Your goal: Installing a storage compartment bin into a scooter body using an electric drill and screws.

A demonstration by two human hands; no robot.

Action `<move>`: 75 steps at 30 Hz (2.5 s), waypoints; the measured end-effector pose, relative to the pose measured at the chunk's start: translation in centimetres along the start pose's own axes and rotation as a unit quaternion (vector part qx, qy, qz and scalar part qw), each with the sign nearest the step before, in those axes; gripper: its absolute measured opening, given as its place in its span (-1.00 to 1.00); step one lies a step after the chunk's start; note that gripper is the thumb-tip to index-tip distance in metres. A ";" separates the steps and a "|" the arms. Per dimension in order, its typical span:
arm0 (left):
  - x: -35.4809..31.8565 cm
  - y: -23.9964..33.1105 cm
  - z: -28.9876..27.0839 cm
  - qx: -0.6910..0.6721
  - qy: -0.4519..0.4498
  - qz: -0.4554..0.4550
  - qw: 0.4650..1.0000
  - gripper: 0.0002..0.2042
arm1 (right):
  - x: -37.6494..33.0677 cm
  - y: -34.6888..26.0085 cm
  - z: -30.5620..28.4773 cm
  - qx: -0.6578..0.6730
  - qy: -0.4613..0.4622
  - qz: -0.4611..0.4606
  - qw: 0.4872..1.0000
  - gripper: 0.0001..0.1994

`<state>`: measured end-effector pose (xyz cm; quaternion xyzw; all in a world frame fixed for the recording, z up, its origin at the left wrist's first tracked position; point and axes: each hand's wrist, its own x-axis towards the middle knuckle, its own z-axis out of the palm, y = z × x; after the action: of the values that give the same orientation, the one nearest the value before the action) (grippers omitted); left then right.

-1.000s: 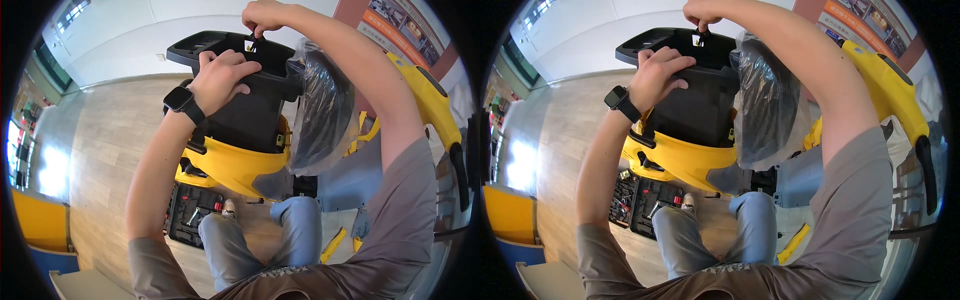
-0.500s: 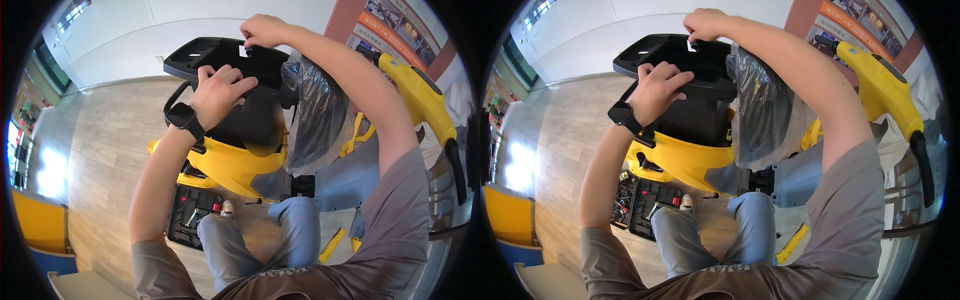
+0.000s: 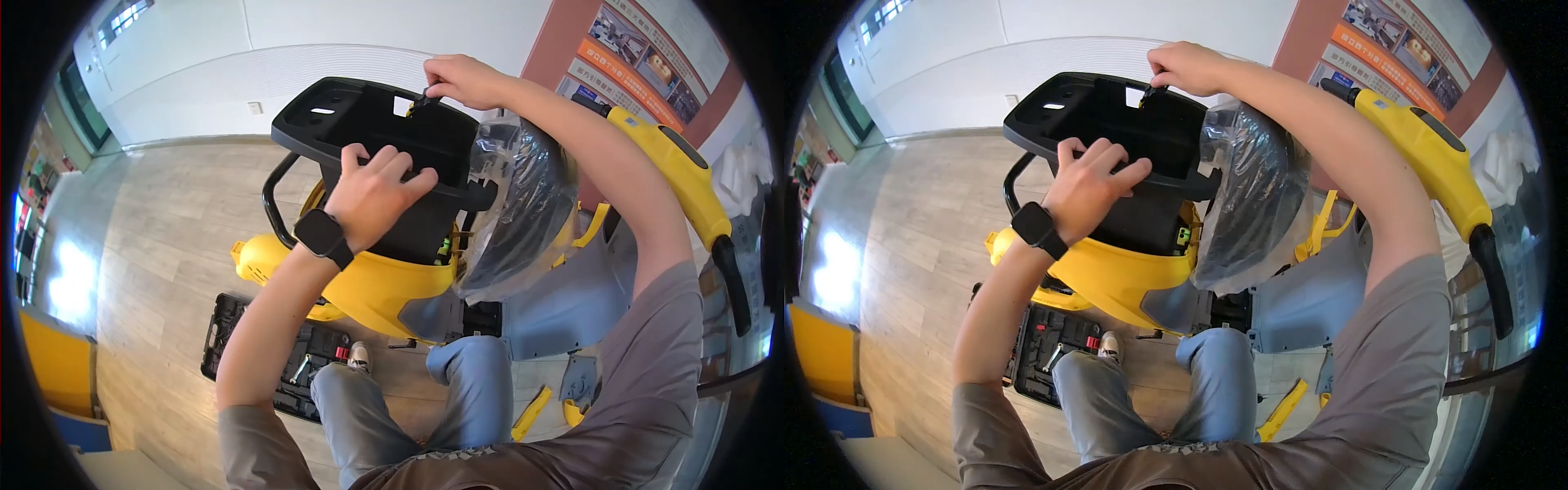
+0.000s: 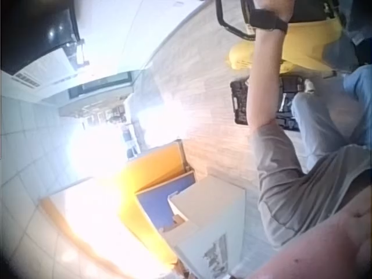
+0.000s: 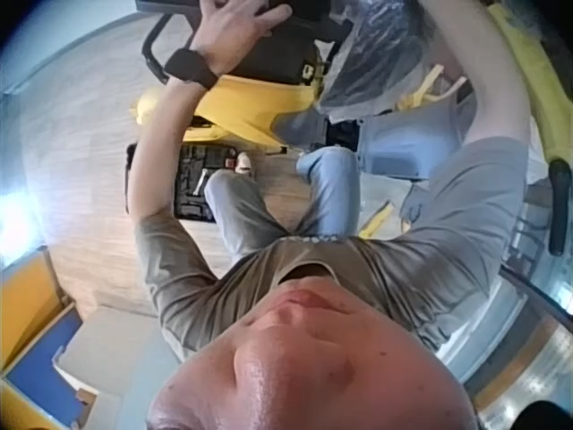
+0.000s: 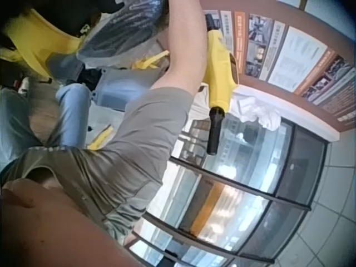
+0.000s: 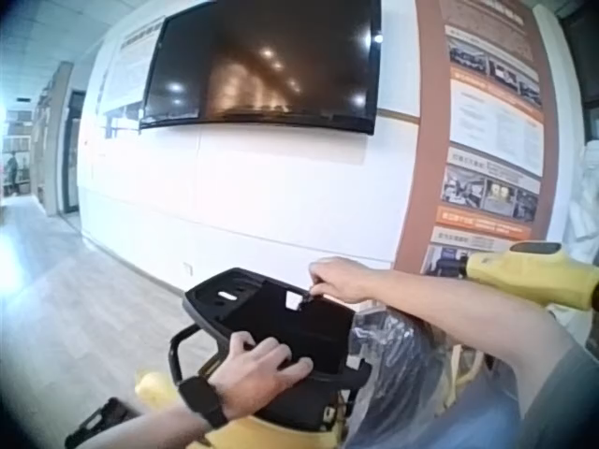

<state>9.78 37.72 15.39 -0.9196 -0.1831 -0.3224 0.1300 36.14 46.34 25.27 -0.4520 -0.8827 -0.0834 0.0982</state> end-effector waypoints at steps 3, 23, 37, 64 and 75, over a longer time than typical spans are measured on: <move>-0.2 0.6 0.0 0.025 -0.001 0.000 1.000 -0.62 | -0.3 -0.5 -0.1 0.007 0.001 0.001 1.000 -0.79; -2.4 1.1 -0.3 0.024 0.015 -0.062 0.998 -0.67 | 0.5 -3.0 0.2 0.132 -0.161 0.229 0.951 -0.70; -3.3 1.1 -1.1 0.021 0.027 -0.087 0.996 -0.65 | 0.1 -3.1 -0.4 0.145 -0.329 0.387 0.849 -0.12; -2.6 1.0 -1.4 0.009 0.020 -0.135 0.991 -0.67 | 0.4 -1.6 0.1 -0.117 -0.456 0.266 0.841 -0.71; -2.5 0.9 -1.1 -0.003 0.024 -0.113 0.993 -0.67 | -1.6 -2.1 -3.1 -0.007 -0.325 0.180 0.928 -0.75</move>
<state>7.76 35.84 14.53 -0.8852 -0.2821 -0.3578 0.0941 35.64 43.12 27.74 -0.6059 -0.7697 0.0809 -0.1841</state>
